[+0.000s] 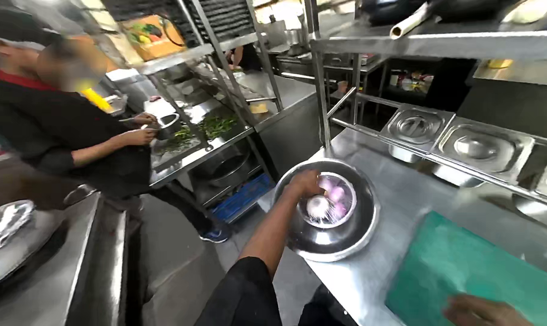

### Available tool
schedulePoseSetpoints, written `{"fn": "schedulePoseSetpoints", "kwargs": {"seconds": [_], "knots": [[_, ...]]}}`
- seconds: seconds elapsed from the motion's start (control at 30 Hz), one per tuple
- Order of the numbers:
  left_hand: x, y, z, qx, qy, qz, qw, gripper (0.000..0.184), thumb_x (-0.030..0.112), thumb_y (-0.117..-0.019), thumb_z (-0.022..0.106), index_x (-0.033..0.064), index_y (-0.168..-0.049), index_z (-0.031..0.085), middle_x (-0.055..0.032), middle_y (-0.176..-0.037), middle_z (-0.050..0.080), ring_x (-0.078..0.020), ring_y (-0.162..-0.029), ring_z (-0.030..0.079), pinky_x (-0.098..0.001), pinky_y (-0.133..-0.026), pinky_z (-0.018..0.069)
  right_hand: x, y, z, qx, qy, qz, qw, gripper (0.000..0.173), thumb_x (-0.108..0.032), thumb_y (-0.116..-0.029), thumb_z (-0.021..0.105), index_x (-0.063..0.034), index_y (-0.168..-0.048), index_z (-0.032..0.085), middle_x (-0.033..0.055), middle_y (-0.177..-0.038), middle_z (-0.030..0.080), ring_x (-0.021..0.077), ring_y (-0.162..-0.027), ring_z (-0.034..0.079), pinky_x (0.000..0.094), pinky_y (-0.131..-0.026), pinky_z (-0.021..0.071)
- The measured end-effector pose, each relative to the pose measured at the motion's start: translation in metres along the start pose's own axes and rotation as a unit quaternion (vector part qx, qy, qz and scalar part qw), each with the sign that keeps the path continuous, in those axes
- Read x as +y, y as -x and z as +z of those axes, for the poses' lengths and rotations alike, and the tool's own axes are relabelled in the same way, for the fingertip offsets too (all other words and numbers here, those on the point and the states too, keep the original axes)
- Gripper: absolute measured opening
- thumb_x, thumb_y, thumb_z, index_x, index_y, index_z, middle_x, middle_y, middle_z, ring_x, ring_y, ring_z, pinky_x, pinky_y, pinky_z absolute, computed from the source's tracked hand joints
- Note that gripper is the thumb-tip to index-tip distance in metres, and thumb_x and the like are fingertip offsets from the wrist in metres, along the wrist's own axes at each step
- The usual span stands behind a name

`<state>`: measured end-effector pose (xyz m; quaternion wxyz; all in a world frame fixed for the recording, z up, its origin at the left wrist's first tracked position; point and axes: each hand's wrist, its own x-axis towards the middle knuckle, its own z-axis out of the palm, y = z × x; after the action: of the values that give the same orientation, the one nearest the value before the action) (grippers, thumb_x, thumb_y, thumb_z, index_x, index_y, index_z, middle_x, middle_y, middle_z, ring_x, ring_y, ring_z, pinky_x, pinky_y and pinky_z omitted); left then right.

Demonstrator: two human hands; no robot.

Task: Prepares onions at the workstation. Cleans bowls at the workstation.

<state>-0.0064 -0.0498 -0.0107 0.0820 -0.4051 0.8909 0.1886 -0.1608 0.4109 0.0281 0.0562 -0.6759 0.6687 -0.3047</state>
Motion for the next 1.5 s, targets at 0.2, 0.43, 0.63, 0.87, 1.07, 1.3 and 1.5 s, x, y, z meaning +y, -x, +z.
{"fn": "schedulePoseSetpoints", "kwargs": {"seconds": [0.2,0.43,0.63,0.87,1.07,1.3,1.5], "knots": [[-0.052,-0.042,-0.009,-0.083,0.068,0.13,0.986,0.077,0.046,-0.0845,0.08,0.0151,-0.149,0.052,-0.0194,-0.131,0.065,-0.0373,-0.121,0.063,-0.0641,-0.103,0.047,0.012,-0.183,0.131,-0.073,0.046,0.02,0.996,0.065,-0.065,-0.0948,0.055,-0.0176,-0.138,0.062,0.0105,-0.139,0.062,0.0316,-0.128,0.059,0.0518,-0.1,0.0536],[-0.062,-0.056,-0.027,-0.166,0.048,0.223,0.959,0.077,0.021,-0.0836,0.081,0.0071,-0.152,0.046,-0.0204,-0.136,0.062,-0.0361,-0.126,0.059,-0.0598,-0.105,0.0464,0.009,-0.288,0.201,-0.228,0.107,0.144,0.957,0.096,-0.087,-0.0706,0.065,-0.0343,-0.15,0.052,0.0083,-0.163,0.036,0.0373,-0.148,0.032,0.0635,-0.116,0.0289],[-0.052,-0.063,-0.026,-0.184,-0.004,0.237,0.954,0.072,0.018,-0.0796,0.082,0.0061,-0.144,0.052,-0.0199,-0.131,0.062,-0.0376,-0.123,0.06,-0.06,-0.099,0.0498,0.002,-0.302,0.213,-0.214,0.142,0.212,0.943,0.092,-0.087,-0.0556,0.071,-0.038,-0.133,0.065,0.0126,-0.144,0.05,0.0371,-0.137,0.041,0.0633,-0.111,0.0286],[-0.034,-0.051,-0.029,-0.203,-0.018,0.218,0.954,0.07,0.013,-0.0856,0.071,0.0268,-0.151,0.051,-0.0167,-0.122,0.068,-0.0376,-0.113,0.065,-0.0627,-0.088,0.0529,-0.012,-0.302,0.227,-0.215,0.117,0.299,0.922,0.087,-0.086,-0.0485,0.075,-0.0292,-0.113,0.067,0.0115,-0.135,0.05,0.0366,-0.135,0.038,0.0631,-0.109,0.0244],[-0.033,-0.048,-0.018,-0.242,-0.026,0.256,0.935,0.07,0.037,-0.0894,0.072,0.029,-0.154,0.046,-0.0165,-0.116,0.071,-0.0393,-0.105,0.067,-0.0675,-0.083,0.0517,-0.006,-0.258,0.221,-0.133,0.097,0.19,0.968,0.1,-0.102,-0.0599,0.048,-0.0241,-0.118,0.07,0.0133,-0.128,0.061,0.0399,-0.127,0.051,0.0678,-0.104,0.0348],[-0.011,-0.036,-0.019,-0.273,-0.109,0.218,0.931,0.078,0.033,-0.0819,0.078,0.0206,-0.15,0.041,-0.019,-0.106,0.069,-0.0413,-0.1,0.067,-0.0654,-0.081,0.051,-0.006,-0.268,0.186,-0.309,0.187,0.143,0.921,0.1,-0.096,-0.0569,0.063,-0.0339,-0.135,0.062,0.0117,-0.133,0.059,0.0367,-0.128,0.051,0.0629,-0.108,0.0342],[-0.01,-0.033,-0.002,-0.197,-0.156,0.258,0.933,0.052,0.026,-0.0843,0.073,0.0198,-0.134,0.057,-0.0147,-0.099,0.07,-0.0371,-0.093,0.069,-0.0596,-0.074,0.0535,-0.016,-0.265,0.2,-0.267,0.227,0.12,0.929,0.104,-0.1,-0.0563,0.055,-0.0214,-0.122,0.07,0.0109,-0.125,0.064,0.0367,-0.121,0.056,0.0642,-0.106,0.0374]]}}
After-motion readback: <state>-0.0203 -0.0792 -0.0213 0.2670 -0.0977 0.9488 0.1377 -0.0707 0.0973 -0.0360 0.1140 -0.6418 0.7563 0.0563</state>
